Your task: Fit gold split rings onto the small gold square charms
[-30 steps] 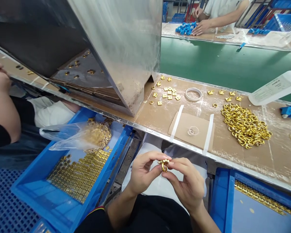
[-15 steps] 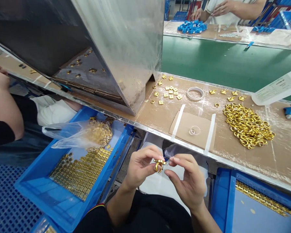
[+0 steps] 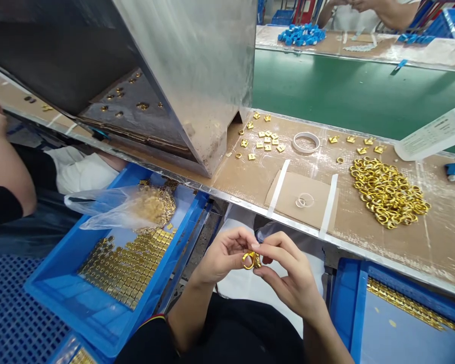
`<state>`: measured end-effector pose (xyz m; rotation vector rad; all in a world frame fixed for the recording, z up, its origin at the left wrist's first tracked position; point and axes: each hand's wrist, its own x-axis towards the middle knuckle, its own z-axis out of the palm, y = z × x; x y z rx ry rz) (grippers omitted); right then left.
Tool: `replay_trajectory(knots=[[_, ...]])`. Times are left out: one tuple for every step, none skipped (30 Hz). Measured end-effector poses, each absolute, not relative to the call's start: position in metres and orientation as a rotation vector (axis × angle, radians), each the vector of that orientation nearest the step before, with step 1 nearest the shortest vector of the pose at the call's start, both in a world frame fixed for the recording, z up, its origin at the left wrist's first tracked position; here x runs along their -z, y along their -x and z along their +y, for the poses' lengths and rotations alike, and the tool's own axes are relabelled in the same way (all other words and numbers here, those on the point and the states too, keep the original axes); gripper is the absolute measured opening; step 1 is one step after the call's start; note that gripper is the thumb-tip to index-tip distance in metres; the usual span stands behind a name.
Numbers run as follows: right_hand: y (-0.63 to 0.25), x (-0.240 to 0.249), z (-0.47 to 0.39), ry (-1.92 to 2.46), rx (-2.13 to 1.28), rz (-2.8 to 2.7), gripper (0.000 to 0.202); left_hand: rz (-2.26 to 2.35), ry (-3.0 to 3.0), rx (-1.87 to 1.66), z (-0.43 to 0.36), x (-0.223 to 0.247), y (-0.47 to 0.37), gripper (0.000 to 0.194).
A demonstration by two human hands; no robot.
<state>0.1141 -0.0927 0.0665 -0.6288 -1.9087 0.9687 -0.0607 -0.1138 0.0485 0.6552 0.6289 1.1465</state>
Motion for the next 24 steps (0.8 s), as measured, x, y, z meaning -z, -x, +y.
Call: replay_trajectory(knots=[[-0.114,-0.066,-0.093,0.628,-0.982,-1.901,0.031,0.631,-0.65,-1.138,-0.113,-0.048,0.061,0.029],[-0.114,-0.066,-0.093,0.628,-0.989,-1.888,0.03,0.63,-0.642,-1.129,-0.113,-0.048,0.061,0.031],[-0.113,-0.066,-0.094,0.633,-0.99,-1.874,0.028,0.626,-0.635,-1.121,-0.113,-0.048,0.06,0.032],[-0.112,-0.065,-0.094,0.64,-0.985,-1.857,0.027,0.622,-0.632,-1.116,-0.113,-0.048,0.06,0.032],[-0.111,-0.065,-0.095,0.653,-0.974,-1.835,0.026,0.618,-0.634,-1.121,-0.114,-0.048,0.059,0.031],[-0.109,-0.064,-0.096,0.667,-0.96,-1.809,0.025,0.616,-0.644,-1.134,-0.115,-0.048,0.059,0.03],[-0.108,-0.063,-0.097,0.684,-0.945,-1.78,0.024,0.619,-0.663,-1.159,-0.115,-0.048,0.058,0.028],[-0.106,-0.062,-0.098,0.703,-0.936,-1.75,0.023,0.629,-0.692,-1.196,-0.116,-0.047,0.057,0.025],[-0.104,-0.061,-0.098,0.723,-0.928,-1.718,0.022,0.646,-0.73,-1.242,-0.117,-0.046,0.055,0.021],[-0.103,-0.059,-0.099,0.742,-0.922,-1.686,0.022,0.668,-0.773,-1.29,-0.117,-0.045,0.054,0.017],[-0.101,-0.058,-0.099,0.759,-0.918,-1.658,0.022,0.694,-0.822,-1.338,-0.117,-0.044,0.052,0.013],[-0.099,-0.056,-0.1,0.771,-0.914,-1.631,0.022,0.716,-0.874,-1.381,-0.117,-0.043,0.05,0.01],[-0.098,-0.055,-0.1,0.778,-0.905,-1.608,0.022,0.725,-0.927,-1.419,-0.117,-0.042,0.048,0.007],[-0.096,-0.053,-0.101,0.782,-0.892,-1.589,0.021,0.724,-0.978,-1.451,-0.117,-0.041,0.047,0.006],[-0.095,-0.052,-0.101,0.783,-0.877,-1.577,0.021,0.722,-1.032,-1.48,-0.117,-0.041,0.045,0.008],[-0.094,-0.052,-0.102,0.785,-0.863,-1.566,0.02,0.723,-1.09,-1.507,-0.116,-0.041,0.044,0.01],[-0.093,-0.051,-0.103,0.788,-0.851,-1.557,0.018,0.729,-1.151,-1.529,-0.116,-0.041,0.044,0.012],[-0.093,-0.051,-0.103,0.794,-0.841,-1.552,0.017,0.74,-1.21,-1.546,-0.116,-0.041,0.043,0.014],[-0.092,-0.052,-0.104,0.797,-0.83,-1.551,0.016,0.754,-1.261,-1.556,-0.116,-0.041,0.043,0.016],[-0.092,-0.053,-0.105,0.799,-0.815,-1.554,0.014,0.76,-1.299,-1.557,-0.116,-0.04,0.044,0.018],[-0.093,-0.054,-0.105,0.799,-0.792,-1.561,0.011,0.755,-1.32,-1.556,-0.116,-0.039,0.044,0.018],[-0.093,-0.055,-0.106,0.797,-0.761,-1.573,0.008,0.742,-1.323,-1.552,-0.116,-0.038,0.044,0.019],[-0.093,-0.056,-0.106,0.793,-0.725,-1.588,0.005,0.728,-1.311,-1.549,-0.116,-0.037,0.045,0.019],[-0.094,-0.057,-0.106,0.789,-0.685,-1.604,0.004,0.713,-1.291,-1.551,-0.116,-0.035,0.045,0.02]])
